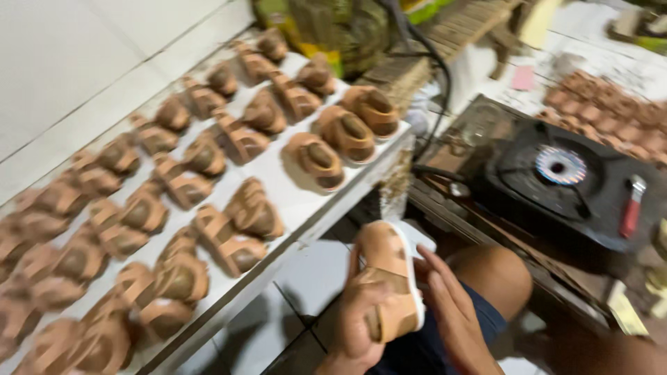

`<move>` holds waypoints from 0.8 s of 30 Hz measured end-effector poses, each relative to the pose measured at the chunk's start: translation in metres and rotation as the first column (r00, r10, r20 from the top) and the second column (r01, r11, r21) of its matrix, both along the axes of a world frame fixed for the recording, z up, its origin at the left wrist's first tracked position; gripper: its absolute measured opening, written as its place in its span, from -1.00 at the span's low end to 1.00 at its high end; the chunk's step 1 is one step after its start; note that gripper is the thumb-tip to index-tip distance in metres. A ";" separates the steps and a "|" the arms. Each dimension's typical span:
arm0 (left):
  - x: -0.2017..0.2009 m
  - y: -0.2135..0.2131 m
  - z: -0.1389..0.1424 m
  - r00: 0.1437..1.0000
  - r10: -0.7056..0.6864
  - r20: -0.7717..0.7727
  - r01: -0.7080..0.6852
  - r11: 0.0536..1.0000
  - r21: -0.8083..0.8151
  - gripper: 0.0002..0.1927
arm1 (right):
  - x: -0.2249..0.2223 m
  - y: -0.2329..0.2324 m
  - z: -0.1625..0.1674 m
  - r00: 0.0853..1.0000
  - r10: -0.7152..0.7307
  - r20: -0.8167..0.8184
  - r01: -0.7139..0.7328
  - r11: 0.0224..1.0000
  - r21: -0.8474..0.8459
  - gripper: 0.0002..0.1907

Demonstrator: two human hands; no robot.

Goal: The person sits on the floor holding a sandal, heats its sole over a gas burner flame, then presses and trims the sole edge with a hand tool. They work through several sandals, placing finished pairs on a rack and picking up new soles and uppers to heat and join.

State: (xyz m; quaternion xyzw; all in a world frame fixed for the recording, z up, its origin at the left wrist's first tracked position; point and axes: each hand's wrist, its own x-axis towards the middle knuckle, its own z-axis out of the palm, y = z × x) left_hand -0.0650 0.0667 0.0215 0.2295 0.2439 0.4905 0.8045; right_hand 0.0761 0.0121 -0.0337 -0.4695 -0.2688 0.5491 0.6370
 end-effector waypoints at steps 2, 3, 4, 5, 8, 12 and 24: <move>-0.029 0.000 0.005 0.985 0.167 0.048 -0.168 0.986 0.022 -0.06 | -0.019 0.042 0.015 0.965 0.126 0.231 -0.154 0.982 0.107 -0.32; -0.044 -0.001 0.008 0.969 0.241 0.050 -0.243 0.969 0.037 -0.05 | -0.030 0.063 0.025 0.924 0.164 0.345 -0.228 0.962 0.153 -0.28; -0.057 -0.001 0.011 0.952 0.304 0.050 -0.306 0.950 0.063 -0.04 | -0.042 0.084 0.036 0.822 0.149 0.550 -0.310 0.927 0.212 -0.25; -0.068 0.001 0.014 0.935 0.350 0.057 -0.354 0.932 0.078 -0.03 | -0.054 0.102 0.047 0.682 0.098 0.725 -0.391 0.886 0.247 -0.22; -0.093 0.009 0.027 0.891 0.451 0.043 -0.452 0.876 0.168 0.00 | -0.086 0.145 0.081 0.461 -0.042 0.886 -0.530 0.788 0.313 -0.16; -0.106 0.028 0.047 0.857 0.515 0.008 -0.490 0.811 0.321 0.05 | -0.101 0.172 0.103 0.279 0.066 0.958 -0.567 0.816 0.109 -0.29; -0.058 0.145 0.034 0.488 0.565 -0.665 -0.401 0.822 0.404 -0.26 | 0.060 -0.022 -0.041 0.924 -0.352 -0.151 0.350 0.936 -0.039 -0.28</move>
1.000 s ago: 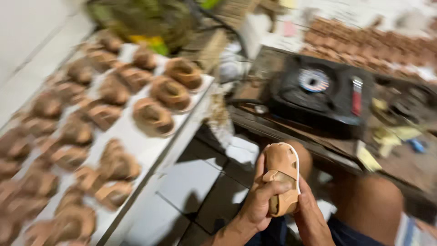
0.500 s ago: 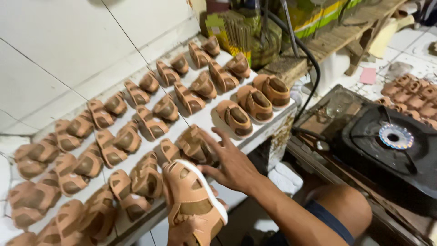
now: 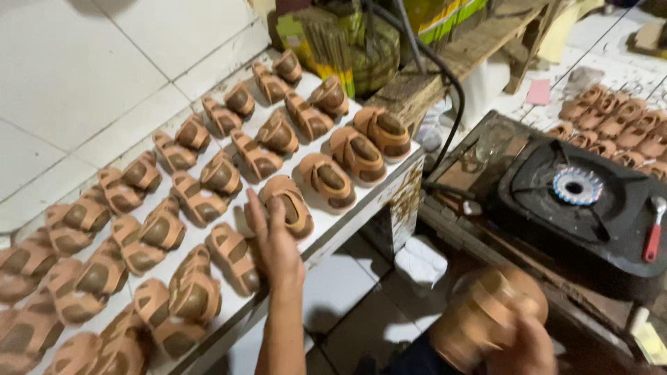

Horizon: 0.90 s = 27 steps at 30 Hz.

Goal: The person sits on the floor holding a sandal, heats its sole over a gas burner flame, then presses and trims the sole edge with a hand tool. They work through several sandals, placing finished pairs on a rack and picking up new soles and uppers to heat and join.

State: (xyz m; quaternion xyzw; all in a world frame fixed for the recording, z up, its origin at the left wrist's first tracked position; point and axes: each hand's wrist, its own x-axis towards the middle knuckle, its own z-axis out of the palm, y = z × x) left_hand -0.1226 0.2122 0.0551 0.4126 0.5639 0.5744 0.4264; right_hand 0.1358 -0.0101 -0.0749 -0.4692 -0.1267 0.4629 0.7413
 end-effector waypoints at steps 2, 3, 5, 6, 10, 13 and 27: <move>-0.004 0.007 -0.006 0.968 -0.093 0.232 0.071 0.992 0.105 -0.23 | 0.022 -0.015 -0.024 0.992 -0.103 -0.076 0.096 0.991 -0.098 -0.22; -0.008 0.007 -0.010 0.964 -0.086 0.252 0.054 0.990 0.130 -0.23 | 0.028 -0.028 -0.034 0.983 -0.144 -0.114 0.123 0.978 -0.170 -0.17; -0.014 0.007 -0.014 0.952 -0.078 0.296 0.019 0.981 0.195 -0.23 | 0.041 -0.049 -0.050 0.958 -0.229 -0.175 0.169 0.939 -0.300 -0.07; -0.016 0.008 -0.015 0.954 -0.071 0.293 0.005 0.976 0.219 -0.23 | 0.045 -0.054 -0.058 0.963 -0.196 -0.185 0.151 0.962 -0.228 -0.05; -0.023 0.014 -0.020 0.943 -0.063 0.326 -0.029 0.963 0.269 -0.24 | 0.049 -0.059 -0.081 0.975 -0.105 -0.197 0.078 0.987 -0.143 -0.02; -0.024 0.023 -0.024 0.936 -0.065 0.345 -0.032 0.963 0.267 -0.25 | 0.049 -0.051 -0.083 0.978 -0.063 -0.200 0.033 0.989 -0.146 -0.05; -0.013 0.020 -0.011 0.975 -0.092 0.201 0.038 0.965 0.259 -0.41 | 0.042 -0.056 -0.047 0.931 0.021 -0.365 -0.097 0.977 -0.192 -0.11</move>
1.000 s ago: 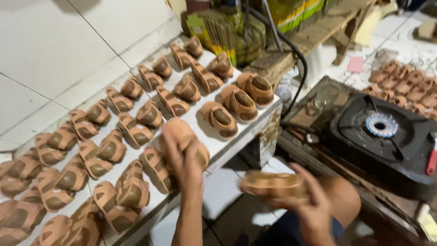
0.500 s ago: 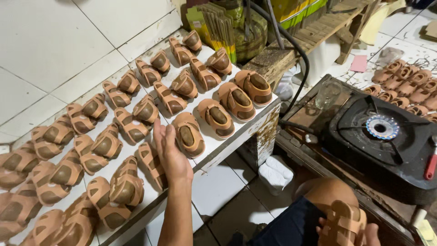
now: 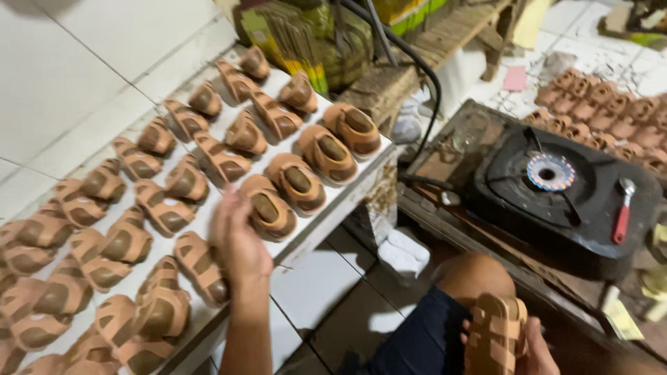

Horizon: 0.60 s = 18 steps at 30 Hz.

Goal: The person sits on the floor holding a sandal, heats its sole over a gas burner flame, then presses and trims the sole edge with a hand tool. They work through several sandals, placing finished pairs on a rack and picking up new soles and uppers to heat and join.

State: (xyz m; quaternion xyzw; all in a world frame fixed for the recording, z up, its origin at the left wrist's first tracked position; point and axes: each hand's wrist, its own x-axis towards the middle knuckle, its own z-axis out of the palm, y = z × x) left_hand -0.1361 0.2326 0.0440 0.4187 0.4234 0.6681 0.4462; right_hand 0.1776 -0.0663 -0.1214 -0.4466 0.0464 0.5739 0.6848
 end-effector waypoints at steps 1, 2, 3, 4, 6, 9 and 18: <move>0.002 -0.009 0.010 0.996 0.076 -0.042 -0.072 0.994 0.078 -0.43 | -0.001 -0.004 0.009 0.999 -0.011 -0.031 0.012 0.998 0.057 -0.12; 0.007 -0.022 0.018 0.990 0.116 -0.084 -0.101 0.980 0.172 -0.45 | 0.001 -0.008 0.019 0.998 -0.032 -0.059 0.039 0.993 0.112 -0.12; 0.019 -0.045 0.018 0.974 0.111 -0.197 -0.030 0.928 0.371 -0.48 | 0.005 -0.012 0.029 0.999 -0.051 -0.009 0.051 0.997 0.051 -0.17; 0.024 -0.061 0.022 0.958 0.110 -0.264 0.027 0.884 0.467 -0.50 | 0.012 -0.016 0.040 0.997 -0.069 0.040 0.069 0.997 -0.014 -0.22; 0.042 -0.090 0.015 0.912 0.071 -0.405 0.188 0.804 0.564 -0.55 | 0.031 -0.018 0.057 0.990 -0.108 0.092 0.116 0.990 -0.078 -0.26; 0.090 -0.090 -0.027 0.756 -0.202 -0.623 0.527 0.753 0.394 -0.62 | 0.077 -0.007 0.072 0.981 -0.165 -0.100 0.185 0.953 0.239 -0.27; 0.205 -0.019 -0.199 -0.092 -0.397 -0.913 0.775 0.547 -0.316 -0.23 | 0.139 0.009 0.061 0.811 -0.529 -0.249 0.571 0.626 0.531 -0.62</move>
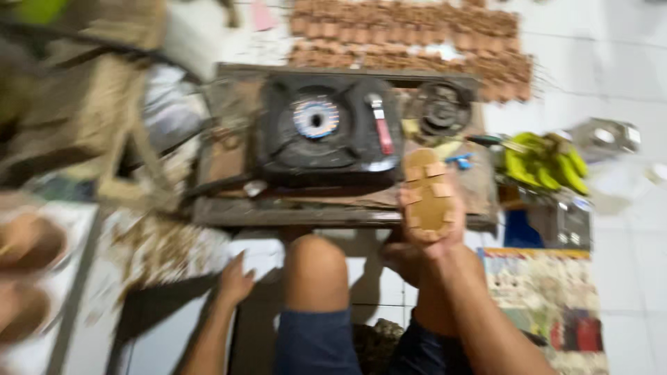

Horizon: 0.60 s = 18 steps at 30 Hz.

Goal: The person sits on the floor holding a sandal, heats its sole over a gas burner flame, then presses and trims the sole edge with a hand tool. They work through several sandals, placing finished pairs on a rack and picking up new soles and uppers to heat and join.

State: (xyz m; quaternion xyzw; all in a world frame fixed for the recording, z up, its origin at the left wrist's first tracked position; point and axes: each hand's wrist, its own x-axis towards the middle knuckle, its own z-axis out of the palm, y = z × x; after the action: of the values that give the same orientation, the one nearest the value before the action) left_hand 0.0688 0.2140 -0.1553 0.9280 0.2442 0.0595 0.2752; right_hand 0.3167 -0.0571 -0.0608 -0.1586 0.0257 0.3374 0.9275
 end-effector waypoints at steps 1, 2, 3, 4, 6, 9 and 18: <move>0.002 0.004 -0.012 0.965 0.046 -0.257 -0.025 0.996 0.085 -0.19 | 0.001 -0.004 -0.006 1.000 -0.013 -0.005 0.012 0.999 -0.041 -0.56; 0.004 0.006 -0.022 0.969 0.064 -0.241 -0.055 0.998 0.043 -0.16 | 0.000 -0.005 -0.010 1.000 -0.018 -0.013 0.016 0.997 -0.079 -0.51; 0.003 0.008 -0.026 0.970 0.087 -0.226 -0.089 0.996 0.002 -0.13 | 0.000 -0.007 -0.009 1.000 -0.018 -0.022 0.015 0.993 -0.115 -0.45; 0.006 0.010 -0.030 0.923 0.092 -0.373 -0.113 0.993 -0.034 -0.19 | 0.001 -0.008 -0.009 0.998 -0.013 -0.054 0.006 0.992 -0.124 -0.41; 0.014 0.013 -0.034 0.762 0.089 -0.642 -0.178 0.981 -0.076 -0.31 | 0.004 -0.010 -0.006 0.993 0.002 -0.122 -0.018 0.991 -0.134 -0.33; 0.024 0.017 -0.036 0.780 0.062 -0.622 -0.123 0.991 -0.056 -0.22 | 0.010 -0.009 -0.005 0.994 -0.008 -0.105 -0.009 0.986 -0.165 -0.32; -0.017 -0.014 -0.053 0.798 0.143 -0.585 -0.209 0.977 -0.046 -0.50 | 0.011 -0.010 -0.027 0.990 -0.118 -0.081 0.093 0.959 -0.269 -0.29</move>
State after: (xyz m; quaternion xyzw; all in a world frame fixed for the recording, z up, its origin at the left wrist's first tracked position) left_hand 0.0520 0.1998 -0.2080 0.8589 0.4042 -0.2131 0.2311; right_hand 0.3274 -0.0671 -0.0882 -0.2630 0.1237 0.2882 0.9124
